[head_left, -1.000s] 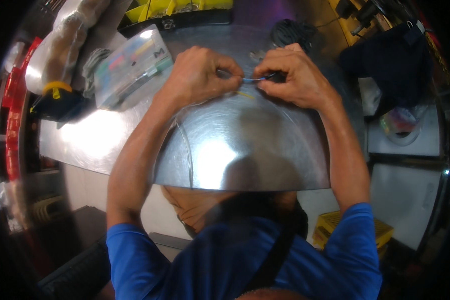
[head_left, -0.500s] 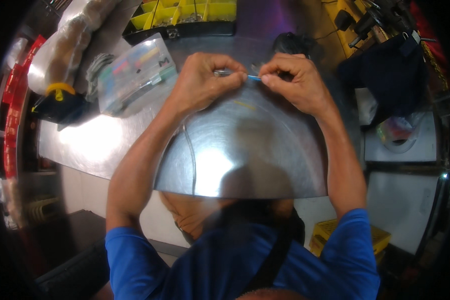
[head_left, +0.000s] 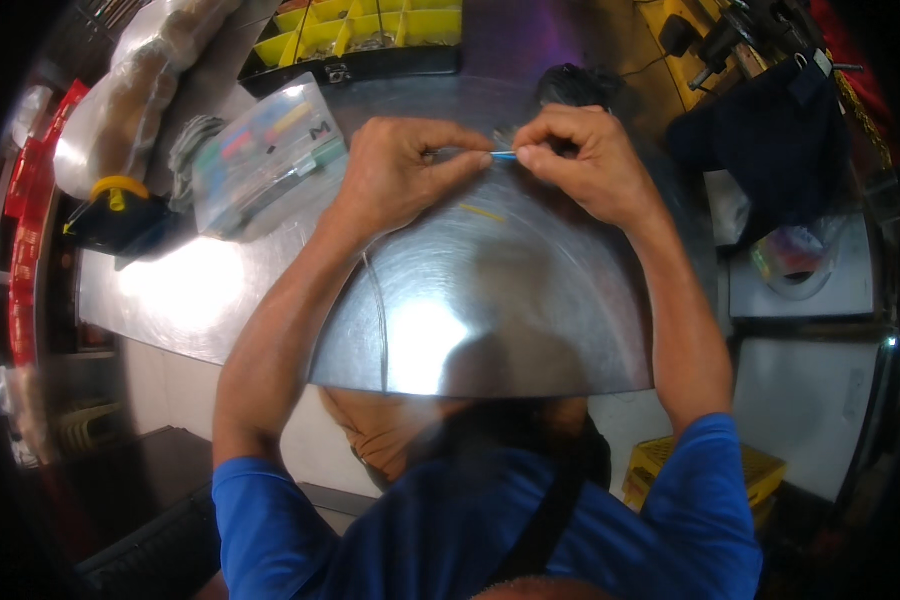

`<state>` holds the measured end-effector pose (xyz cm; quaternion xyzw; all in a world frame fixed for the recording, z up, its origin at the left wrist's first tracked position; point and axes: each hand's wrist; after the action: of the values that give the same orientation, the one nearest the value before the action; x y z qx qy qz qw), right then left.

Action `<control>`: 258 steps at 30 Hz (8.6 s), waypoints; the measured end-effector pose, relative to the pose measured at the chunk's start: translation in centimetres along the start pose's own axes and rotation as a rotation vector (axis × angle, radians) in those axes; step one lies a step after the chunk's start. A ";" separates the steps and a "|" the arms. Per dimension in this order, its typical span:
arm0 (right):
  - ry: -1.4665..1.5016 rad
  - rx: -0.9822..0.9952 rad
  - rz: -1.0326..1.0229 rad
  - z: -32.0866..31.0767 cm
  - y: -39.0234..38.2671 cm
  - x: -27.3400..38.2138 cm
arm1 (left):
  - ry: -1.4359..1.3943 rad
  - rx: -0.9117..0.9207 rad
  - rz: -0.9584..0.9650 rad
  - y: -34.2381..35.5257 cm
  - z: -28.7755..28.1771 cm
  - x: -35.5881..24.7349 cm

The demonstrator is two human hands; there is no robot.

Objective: The person opens a plastic case to retrieve a blue heat shrink tube and a wire. They slide the tube onto the wire, use a lighter to shrink the tube, and then use pliers to cut the wire and the tube.

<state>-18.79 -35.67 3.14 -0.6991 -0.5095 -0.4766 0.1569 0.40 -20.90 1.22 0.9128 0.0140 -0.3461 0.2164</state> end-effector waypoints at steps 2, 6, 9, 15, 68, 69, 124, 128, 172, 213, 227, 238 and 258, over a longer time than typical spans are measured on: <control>0.009 0.010 0.031 0.0 0.0 0.1 | 0.063 0.011 -0.005 0.0 0.0 -0.2; -0.093 0.001 -0.048 0.5 0.0 -0.1 | 0.174 0.006 0.112 0.0 0.0 0.0; -0.087 0.010 -0.034 0.6 0.0 -0.6 | 0.164 -0.012 0.140 -0.2 0.3 0.1; -0.171 -0.003 -0.061 0.6 -0.1 -0.5 | 0.281 -0.072 0.163 -0.5 -0.2 -1.0; -0.251 0.010 -0.006 0.5 0.3 -0.7 | 0.100 -0.107 0.031 -1.2 2.4 -2.7; -0.254 0.011 -0.005 0.5 0.2 -0.7 | 0.068 -0.108 0.022 -1.1 2.6 -2.5; -0.271 0.034 -0.067 1.4 0.2 -0.7 | 0.022 -0.111 0.010 -0.4 2.3 -1.1; -0.268 0.039 -0.051 1.3 0.2 -0.5 | 0.020 -0.123 0.020 -0.5 2.4 -1.0; -0.630 -0.115 0.328 -0.1 -6.5 2.5 | -1.038 -0.271 -0.260 0.5 1.0 0.6; -0.353 -0.144 -0.232 0.0 -3.1 0.2 | -0.754 -0.126 -0.139 -0.2 0.7 -1.1; -0.295 -0.222 -0.227 0.8 -3.2 0.9 | -0.612 -0.258 -0.106 -0.5 1.2 -1.3; -0.368 -0.223 -0.322 1.0 -3.0 0.6 | -0.508 -0.280 -0.040 -0.6 1.2 -1.4; -0.397 -0.222 -0.300 1.0 -3.3 1.2 | -0.517 -0.284 -0.073 -0.8 1.5 -1.4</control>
<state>-21.07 -32.92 2.75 -0.7084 -0.5727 -0.4012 -0.0959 -1.77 -20.64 0.82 0.7539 0.0394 -0.5691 0.3259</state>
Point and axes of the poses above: each hand's wrist, its own y-axis towards the middle knuckle, its own z-axis out of the palm, x = y × z, and after that the axes turned 5 degrees about y, right-handed
